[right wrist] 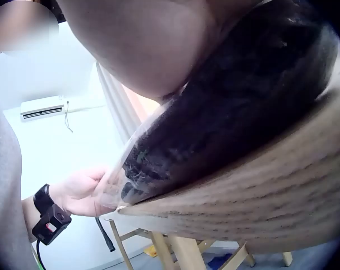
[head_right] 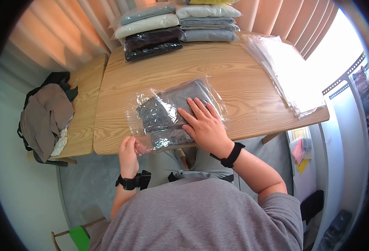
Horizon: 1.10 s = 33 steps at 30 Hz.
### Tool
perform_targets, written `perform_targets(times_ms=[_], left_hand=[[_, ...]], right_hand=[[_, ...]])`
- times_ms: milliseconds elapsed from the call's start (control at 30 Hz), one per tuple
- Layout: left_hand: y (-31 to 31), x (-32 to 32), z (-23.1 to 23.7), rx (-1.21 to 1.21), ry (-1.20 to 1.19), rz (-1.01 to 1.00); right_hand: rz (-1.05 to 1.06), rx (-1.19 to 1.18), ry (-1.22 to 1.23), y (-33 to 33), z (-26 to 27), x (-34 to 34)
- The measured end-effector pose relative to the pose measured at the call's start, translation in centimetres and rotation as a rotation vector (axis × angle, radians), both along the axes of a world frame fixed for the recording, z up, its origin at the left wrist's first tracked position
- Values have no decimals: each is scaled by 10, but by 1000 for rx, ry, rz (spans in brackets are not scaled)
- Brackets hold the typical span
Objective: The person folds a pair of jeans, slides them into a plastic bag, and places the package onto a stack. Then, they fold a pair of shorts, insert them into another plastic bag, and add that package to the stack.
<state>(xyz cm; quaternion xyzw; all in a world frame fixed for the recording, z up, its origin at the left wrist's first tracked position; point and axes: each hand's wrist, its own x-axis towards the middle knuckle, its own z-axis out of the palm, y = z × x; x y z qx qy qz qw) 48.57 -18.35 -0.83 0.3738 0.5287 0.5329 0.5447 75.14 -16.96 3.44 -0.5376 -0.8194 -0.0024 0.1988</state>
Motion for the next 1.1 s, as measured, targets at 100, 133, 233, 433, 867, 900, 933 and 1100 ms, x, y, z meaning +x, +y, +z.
perform_targets(times_ms=[100,133,233,433,867,900,933,1100], left_hand=[[-8,-6,14,37,4,-31],[-10,-8,16,69,27,-33],[-10,1,21,153,251,-101],[-9,0,9,133,349,2],[-15,7,3,117,498,96],[-16,7,3,136,536,97],[-15,7,3,154,572,98],[-16,8,4,130,556,76]], right_hand=[[6,-20,24,2,1,0],[10,-22,22,2,1,0],[32,34,66,1,5,3],[-318,372,780,-15,-16,50],[-520,-171,1151,-24,-36,46],[-518,-174,1150,-24,-33,44],[-540,-166,1097,-25,-29,42],[-562,-165,950,-27,-29,48]])
